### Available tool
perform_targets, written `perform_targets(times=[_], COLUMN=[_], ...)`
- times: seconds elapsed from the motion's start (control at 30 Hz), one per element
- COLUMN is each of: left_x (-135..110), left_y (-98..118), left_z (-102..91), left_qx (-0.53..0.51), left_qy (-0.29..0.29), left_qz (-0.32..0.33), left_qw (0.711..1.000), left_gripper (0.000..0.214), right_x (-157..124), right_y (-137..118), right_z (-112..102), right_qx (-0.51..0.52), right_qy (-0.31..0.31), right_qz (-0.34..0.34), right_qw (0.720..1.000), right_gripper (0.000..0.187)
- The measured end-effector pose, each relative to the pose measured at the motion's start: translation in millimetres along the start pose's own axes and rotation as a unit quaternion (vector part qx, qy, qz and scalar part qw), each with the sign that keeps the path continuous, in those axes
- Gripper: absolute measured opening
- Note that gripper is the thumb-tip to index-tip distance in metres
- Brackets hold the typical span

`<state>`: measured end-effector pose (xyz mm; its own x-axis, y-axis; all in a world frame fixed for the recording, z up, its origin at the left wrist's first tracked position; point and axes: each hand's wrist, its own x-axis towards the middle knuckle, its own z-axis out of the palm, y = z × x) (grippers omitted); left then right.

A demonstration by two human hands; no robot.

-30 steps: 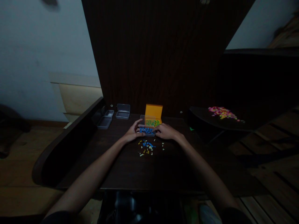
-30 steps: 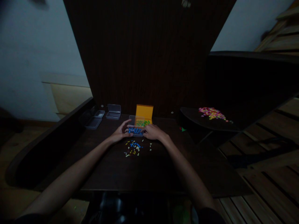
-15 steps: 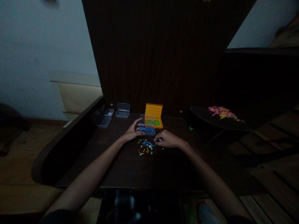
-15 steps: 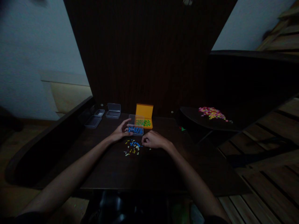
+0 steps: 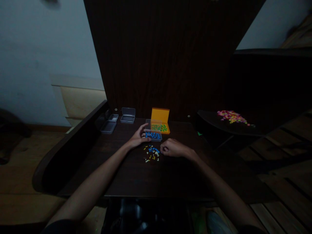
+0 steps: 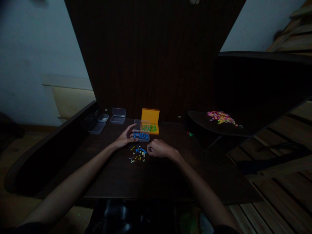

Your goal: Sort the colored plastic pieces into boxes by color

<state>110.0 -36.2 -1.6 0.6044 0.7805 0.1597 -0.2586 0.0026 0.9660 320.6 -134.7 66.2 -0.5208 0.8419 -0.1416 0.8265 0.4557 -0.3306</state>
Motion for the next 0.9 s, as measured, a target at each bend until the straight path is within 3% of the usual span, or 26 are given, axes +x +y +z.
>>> perform_targets(times=[0.3, 0.67, 0.9], left_x=[-2, 1, 0], left_y=[2, 0, 0], left_z=[2.1, 0.5, 0.4], left_qx=[-0.001, 0.014, 0.004], left_qy=[-0.001, -0.009, -0.019], left_qz=[-0.003, 0.000, 0.008], left_qw=[1.000, 1.000, 1.000], left_gripper=[0.091, 0.094, 0.091], right_x=[20, 55, 58], right_y=[12, 24, 26], right_z=[-34, -33, -35], right_qx=[-0.003, -0.011, -0.026], right_qy=[0.098, -0.005, -0.010], right_qz=[0.024, 0.025, 0.041], right_qw=[0.995, 1.000, 0.999], right_gripper=[0.016, 0.016, 0.017])
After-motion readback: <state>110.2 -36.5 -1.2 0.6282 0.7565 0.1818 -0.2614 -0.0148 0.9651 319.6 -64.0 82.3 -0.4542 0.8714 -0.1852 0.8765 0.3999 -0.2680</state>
